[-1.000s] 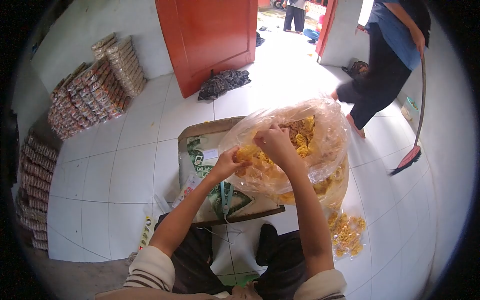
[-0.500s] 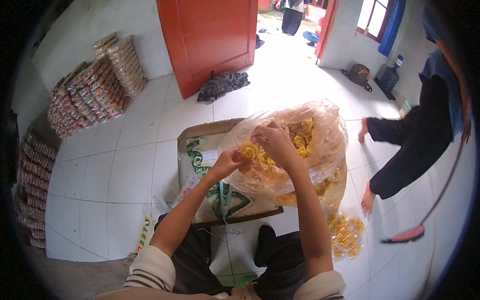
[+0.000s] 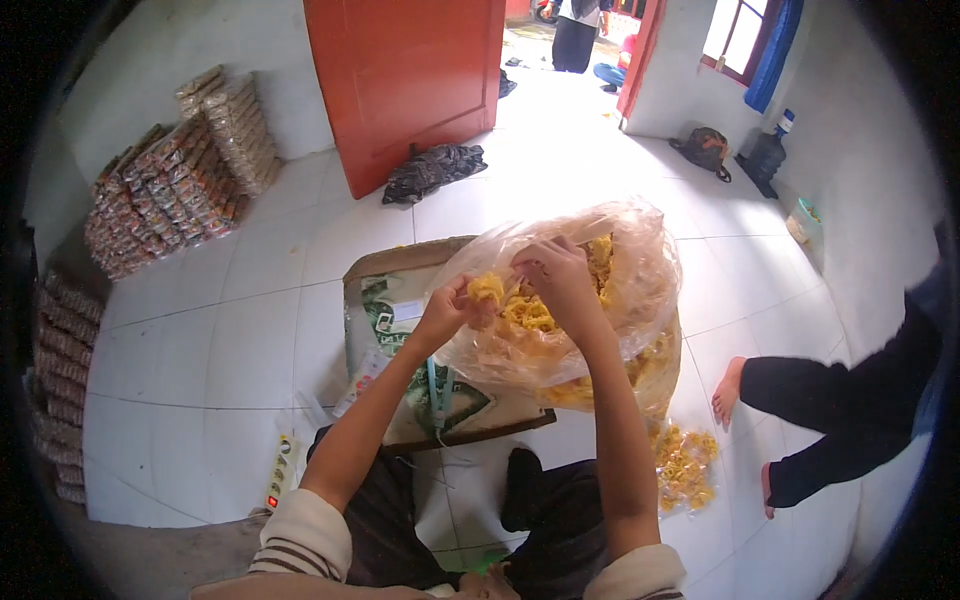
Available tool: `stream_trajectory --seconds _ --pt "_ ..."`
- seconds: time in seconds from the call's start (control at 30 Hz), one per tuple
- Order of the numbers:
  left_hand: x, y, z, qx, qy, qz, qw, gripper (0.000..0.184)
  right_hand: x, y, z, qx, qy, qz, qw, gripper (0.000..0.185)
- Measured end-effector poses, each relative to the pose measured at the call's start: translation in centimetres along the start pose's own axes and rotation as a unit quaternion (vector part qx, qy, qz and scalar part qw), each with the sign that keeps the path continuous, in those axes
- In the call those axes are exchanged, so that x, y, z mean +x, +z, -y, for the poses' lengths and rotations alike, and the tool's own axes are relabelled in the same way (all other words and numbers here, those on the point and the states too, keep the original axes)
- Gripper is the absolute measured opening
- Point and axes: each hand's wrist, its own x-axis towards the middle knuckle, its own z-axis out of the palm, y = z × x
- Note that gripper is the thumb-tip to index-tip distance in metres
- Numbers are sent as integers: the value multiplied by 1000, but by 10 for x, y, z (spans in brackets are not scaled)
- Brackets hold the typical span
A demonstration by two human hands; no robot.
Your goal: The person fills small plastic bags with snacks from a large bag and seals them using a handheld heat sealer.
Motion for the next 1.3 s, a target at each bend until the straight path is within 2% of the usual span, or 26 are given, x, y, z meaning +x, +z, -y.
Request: stream_trajectory --seconds 0.23,0.33,0.4,0.47,0.53,0.6,0.63,0.7,0.8,0.87,0.93,1.0,1.07,1.13,1.23,1.3 --pt "14 18 1 -20 18 4 1000 39 -7 -18 -10 11 59 -53 997 12" --pt "22 19 0 16 43 -24 999 38 -7 -24 -20 27 57 -113 992 11" --pt "22 17 -4 -31 73 -67 995 36 -4 -28 -28 38 114 -176 977 11" --pt "21 12 -2 -19 72 -96 993 33 -3 -19 -49 36 126 -171 977 14" --pt "17 6 -3 54 -12 -122 991 33 -4 1 -70 -53 278 0 959 17" --pt "18 -4 23 106 -17 -121 987 34 -20 47 -127 -14 217 57 974 16" --pt "17 -9 33 152 -23 -120 981 34 -24 58 -134 -9 216 55 975 16" --pt "11 -9 35 167 -32 -113 979 35 -29 76 -144 -104 193 158 963 15" --pt "3 -12 33 187 -29 -101 977 34 -36 100 -171 -169 232 204 936 16" --pt "0 -12 30 202 -47 -83 975 29 -41 107 -181 -152 269 220 925 16" --pt "-2 -11 27 207 -41 -78 974 29 -50 116 -191 -156 226 179 945 14" --pt "-3 -10 28 212 -32 -74 974 28 -49 119 -201 -128 232 194 945 14" --pt "-2 -7 28 157 -45 -63 985 30 -48 121 -204 -101 236 203 945 15" --pt "-2 -7 29 171 -44 -69 982 30 -42 116 -196 -10 302 201 932 20" --pt "0 -6 31 198 -41 -74 977 30 -40 111 -184 59 341 177 921 26" --pt "0 -6 33 211 -39 -75 974 30 -42 114 -183 67 330 162 927 26"
